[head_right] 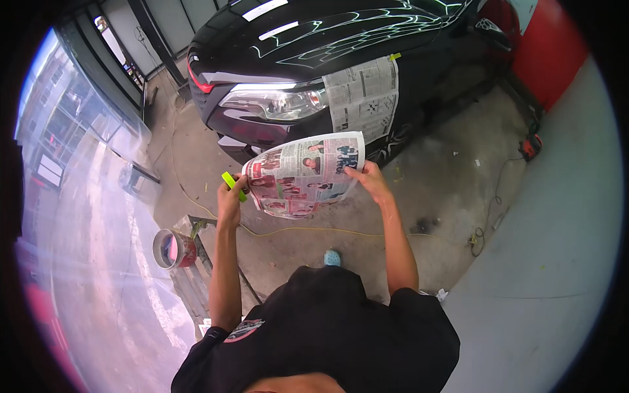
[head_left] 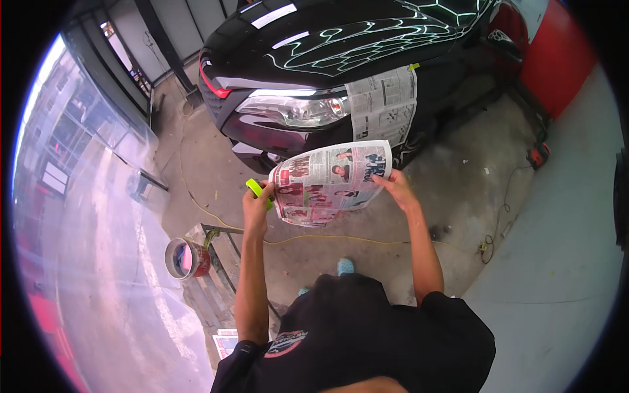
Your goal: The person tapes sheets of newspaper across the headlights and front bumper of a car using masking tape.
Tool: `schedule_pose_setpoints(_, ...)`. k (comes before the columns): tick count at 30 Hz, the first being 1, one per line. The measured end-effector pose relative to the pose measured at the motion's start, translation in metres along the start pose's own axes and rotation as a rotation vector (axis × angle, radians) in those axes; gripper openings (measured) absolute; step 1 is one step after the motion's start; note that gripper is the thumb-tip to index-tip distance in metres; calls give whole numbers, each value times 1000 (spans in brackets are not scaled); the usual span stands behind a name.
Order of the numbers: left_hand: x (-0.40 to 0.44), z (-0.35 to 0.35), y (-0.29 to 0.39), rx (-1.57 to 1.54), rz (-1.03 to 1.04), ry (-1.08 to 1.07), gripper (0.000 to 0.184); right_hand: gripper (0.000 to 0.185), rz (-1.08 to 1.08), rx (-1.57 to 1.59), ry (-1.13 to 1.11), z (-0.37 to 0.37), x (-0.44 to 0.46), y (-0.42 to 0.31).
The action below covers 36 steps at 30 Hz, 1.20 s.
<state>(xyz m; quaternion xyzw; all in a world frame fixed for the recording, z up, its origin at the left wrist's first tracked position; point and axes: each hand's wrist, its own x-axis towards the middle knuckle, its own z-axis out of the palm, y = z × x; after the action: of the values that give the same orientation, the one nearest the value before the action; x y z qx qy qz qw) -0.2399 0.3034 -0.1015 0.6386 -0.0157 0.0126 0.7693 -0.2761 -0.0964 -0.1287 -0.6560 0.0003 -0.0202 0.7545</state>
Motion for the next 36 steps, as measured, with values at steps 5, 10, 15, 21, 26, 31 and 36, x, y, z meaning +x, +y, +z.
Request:
schedule_pose_setpoints(5, 2, 23, -8, 66, -22, 59, 19, 25, 24, -67, -10, -26, 12, -6)
schedule_pose_setpoints(10, 4, 41, -14, 65, -84, 122, 25, 26, 57, -62, -46, -43, 36, -12)
schedule_pose_setpoints(15, 26, 52, -34, -23, -139, 142, 24, 25, 133, -208, 24, -51, 62, -25)
schedule_pose_setpoints(21, 84, 43, -36, -86, -56, 92, 16, 27, 69, -165, 4, -49, 105, -39)
schedule_pose_setpoints(26, 137, 36, -31, -104, 13, 67, 12, 28, 26, -209, 64, -34, 129, -67)
schedule_pose_setpoints(31, 188, 41, -39, -93, -16, 19, 10, 29, 36, -226, 141, -24, 167, -68)
schedule_pose_setpoints(36, 227, 46, -66, -87, -90, 16, 11, 36, 107, -251, 283, -23, 197, -41)
